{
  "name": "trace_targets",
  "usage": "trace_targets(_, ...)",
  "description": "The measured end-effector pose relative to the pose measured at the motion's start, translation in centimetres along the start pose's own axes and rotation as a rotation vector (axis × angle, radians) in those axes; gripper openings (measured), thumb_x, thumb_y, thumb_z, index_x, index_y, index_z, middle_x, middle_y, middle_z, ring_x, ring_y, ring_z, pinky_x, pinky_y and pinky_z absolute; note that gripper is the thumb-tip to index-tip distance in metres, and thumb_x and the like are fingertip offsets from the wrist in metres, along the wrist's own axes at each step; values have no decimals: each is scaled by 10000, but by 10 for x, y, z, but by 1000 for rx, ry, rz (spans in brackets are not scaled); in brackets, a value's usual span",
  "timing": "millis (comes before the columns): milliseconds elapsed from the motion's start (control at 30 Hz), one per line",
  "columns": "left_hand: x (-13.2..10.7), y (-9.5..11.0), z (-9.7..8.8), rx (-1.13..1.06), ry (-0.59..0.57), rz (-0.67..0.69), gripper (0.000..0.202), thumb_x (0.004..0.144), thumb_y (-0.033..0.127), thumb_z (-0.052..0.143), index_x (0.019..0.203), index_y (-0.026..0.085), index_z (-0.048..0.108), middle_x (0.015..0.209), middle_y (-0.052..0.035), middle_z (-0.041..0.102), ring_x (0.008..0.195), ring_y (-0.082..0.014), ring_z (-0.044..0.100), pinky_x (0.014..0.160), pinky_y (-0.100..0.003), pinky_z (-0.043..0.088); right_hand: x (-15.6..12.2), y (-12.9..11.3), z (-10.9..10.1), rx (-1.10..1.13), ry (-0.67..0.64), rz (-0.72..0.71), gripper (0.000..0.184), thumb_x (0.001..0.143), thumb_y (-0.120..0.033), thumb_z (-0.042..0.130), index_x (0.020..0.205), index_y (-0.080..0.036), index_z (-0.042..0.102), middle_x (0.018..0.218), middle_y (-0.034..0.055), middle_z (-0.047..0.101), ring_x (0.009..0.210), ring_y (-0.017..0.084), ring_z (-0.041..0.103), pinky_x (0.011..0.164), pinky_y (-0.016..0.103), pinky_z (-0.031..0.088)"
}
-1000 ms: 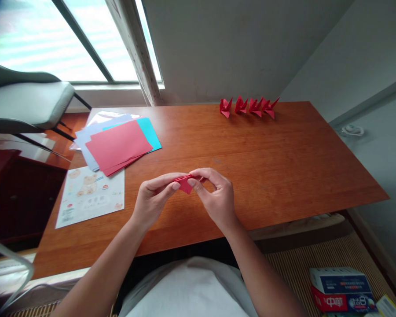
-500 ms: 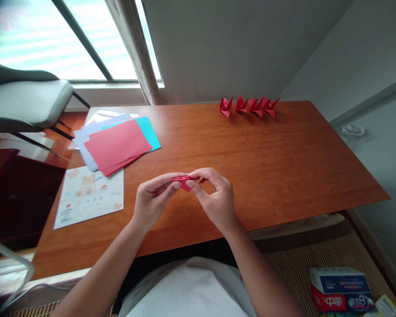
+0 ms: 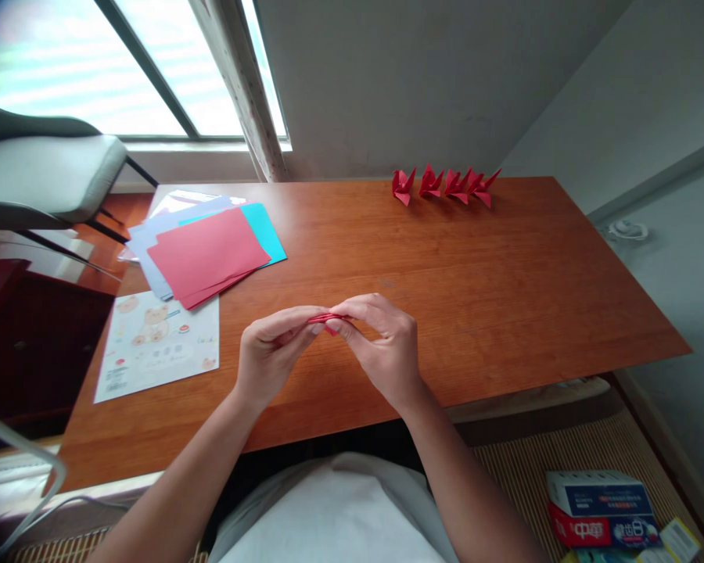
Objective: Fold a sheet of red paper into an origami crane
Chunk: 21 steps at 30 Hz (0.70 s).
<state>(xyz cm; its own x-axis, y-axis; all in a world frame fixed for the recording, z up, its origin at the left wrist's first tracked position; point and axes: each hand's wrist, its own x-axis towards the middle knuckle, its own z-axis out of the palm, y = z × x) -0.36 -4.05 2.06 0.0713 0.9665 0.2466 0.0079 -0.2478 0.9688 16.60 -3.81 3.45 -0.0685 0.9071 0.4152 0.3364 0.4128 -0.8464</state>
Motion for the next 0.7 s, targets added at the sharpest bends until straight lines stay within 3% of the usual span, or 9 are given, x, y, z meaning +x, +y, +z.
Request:
trace_targets(533,-1,-3,-2,21,-31,55,138,883,229,715,982,235,811,953,-59,803,863,-200,745,783,-289,607,0,-1,-4,12,-28,-15,106,868,-231,745,940,-306,766,896,-1,766,818,193,709,749,341,575)
trace_targets(700,-1,-2,-1,8,-40,82,161,892,200,699,1004,250,803,1049,-62,792,989,-224,739,899,-341,596,1,-4,-6,16,-43,-31,113,870,-219,741,937,-308,762,886,-2,752,818,189,700,750,339,572)
